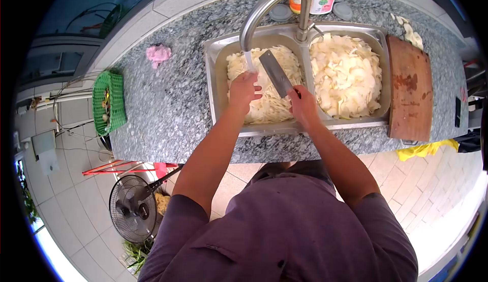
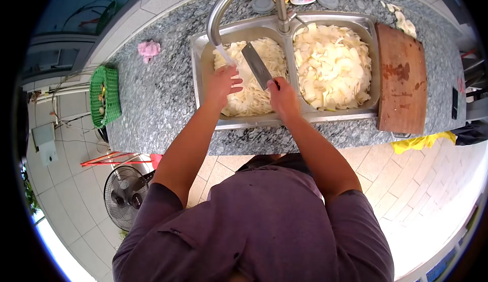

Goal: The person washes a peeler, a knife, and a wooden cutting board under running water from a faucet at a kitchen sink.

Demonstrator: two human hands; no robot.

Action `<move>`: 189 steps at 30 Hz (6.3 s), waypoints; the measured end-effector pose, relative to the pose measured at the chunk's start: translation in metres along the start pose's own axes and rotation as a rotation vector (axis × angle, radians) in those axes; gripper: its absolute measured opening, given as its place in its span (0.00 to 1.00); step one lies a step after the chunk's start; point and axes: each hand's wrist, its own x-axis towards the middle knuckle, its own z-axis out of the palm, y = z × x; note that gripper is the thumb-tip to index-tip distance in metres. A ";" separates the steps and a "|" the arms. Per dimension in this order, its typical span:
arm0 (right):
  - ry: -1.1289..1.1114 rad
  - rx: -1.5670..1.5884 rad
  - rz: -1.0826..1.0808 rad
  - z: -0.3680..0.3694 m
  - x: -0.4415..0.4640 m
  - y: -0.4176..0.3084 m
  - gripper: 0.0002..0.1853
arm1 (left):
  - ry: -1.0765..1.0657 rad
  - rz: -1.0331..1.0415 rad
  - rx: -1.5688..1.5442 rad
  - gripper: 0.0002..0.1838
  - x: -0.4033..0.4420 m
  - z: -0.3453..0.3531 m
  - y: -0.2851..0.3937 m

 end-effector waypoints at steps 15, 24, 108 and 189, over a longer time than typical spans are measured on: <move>-0.085 -0.694 -0.574 0.047 -0.010 0.000 0.14 | -0.052 0.312 0.867 0.18 -0.052 -0.038 -0.050; -0.400 -0.807 -1.006 0.043 -0.004 -0.001 0.39 | -0.043 0.513 0.977 0.12 -0.072 -0.061 -0.047; -0.198 -0.984 -1.079 0.035 0.021 -0.022 0.42 | -0.061 0.558 1.376 0.10 -0.047 -0.079 -0.007; -0.048 -0.660 -0.325 -0.172 -0.010 -0.008 0.14 | -0.094 0.363 1.441 0.19 0.028 -0.002 0.053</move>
